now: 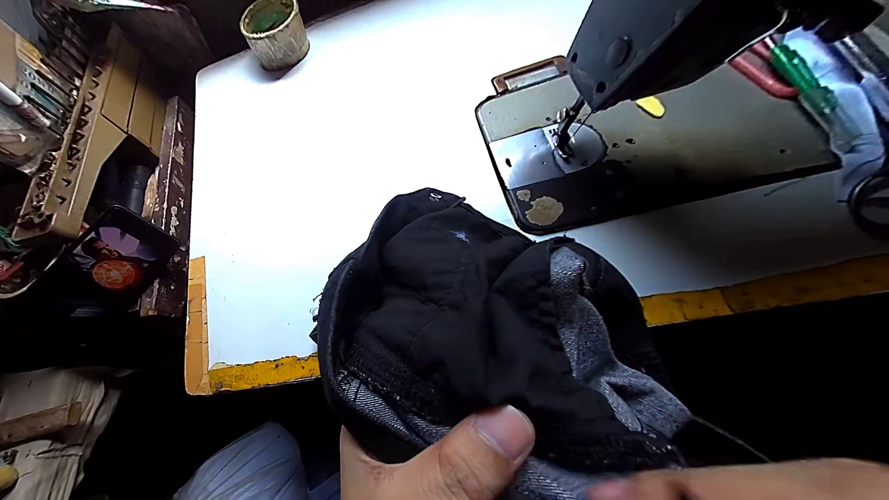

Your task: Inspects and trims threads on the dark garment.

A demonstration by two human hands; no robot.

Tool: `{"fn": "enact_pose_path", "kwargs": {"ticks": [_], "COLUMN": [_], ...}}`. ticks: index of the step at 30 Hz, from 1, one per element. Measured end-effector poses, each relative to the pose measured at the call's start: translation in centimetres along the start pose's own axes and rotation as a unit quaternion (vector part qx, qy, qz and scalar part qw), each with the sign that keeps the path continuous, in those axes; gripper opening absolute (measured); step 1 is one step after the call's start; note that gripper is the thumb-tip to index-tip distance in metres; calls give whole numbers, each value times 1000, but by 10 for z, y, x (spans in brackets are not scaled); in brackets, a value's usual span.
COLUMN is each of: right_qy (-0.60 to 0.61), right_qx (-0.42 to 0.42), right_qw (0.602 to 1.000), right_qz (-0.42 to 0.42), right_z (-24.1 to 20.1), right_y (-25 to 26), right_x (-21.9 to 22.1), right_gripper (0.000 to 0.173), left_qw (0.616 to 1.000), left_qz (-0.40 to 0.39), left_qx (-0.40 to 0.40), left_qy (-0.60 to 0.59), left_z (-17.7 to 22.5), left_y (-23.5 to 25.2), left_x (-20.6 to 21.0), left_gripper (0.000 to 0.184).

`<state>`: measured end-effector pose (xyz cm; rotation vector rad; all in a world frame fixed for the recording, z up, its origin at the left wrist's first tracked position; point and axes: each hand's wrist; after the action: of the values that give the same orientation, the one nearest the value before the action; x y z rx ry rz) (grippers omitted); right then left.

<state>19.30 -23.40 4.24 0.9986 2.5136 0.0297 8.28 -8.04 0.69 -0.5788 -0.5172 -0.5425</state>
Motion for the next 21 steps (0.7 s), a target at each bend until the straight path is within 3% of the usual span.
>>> {"fn": "enact_pose_path", "kwargs": {"ticks": [21], "right_qy": [-128], "right_qx": [-2], "right_qw": [992], "right_qz": [10], "right_z": [-6], "right_y": [2], "right_x": [10], "right_gripper": [25], "left_qw": [999], "left_qz": [39], "left_qx": [-7], "left_qy": [5], "left_z": [-4], "left_y": [-2], "left_x": [6], "left_gripper": [21]}}
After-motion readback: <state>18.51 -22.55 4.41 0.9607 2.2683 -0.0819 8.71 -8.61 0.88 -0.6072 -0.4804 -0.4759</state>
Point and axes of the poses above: each hand's wrist, its own y-axis towards the middle knuckle, its own x-axis out of the palm, z = x × y, and after that the axes turned 12 degrees about z, right-handed
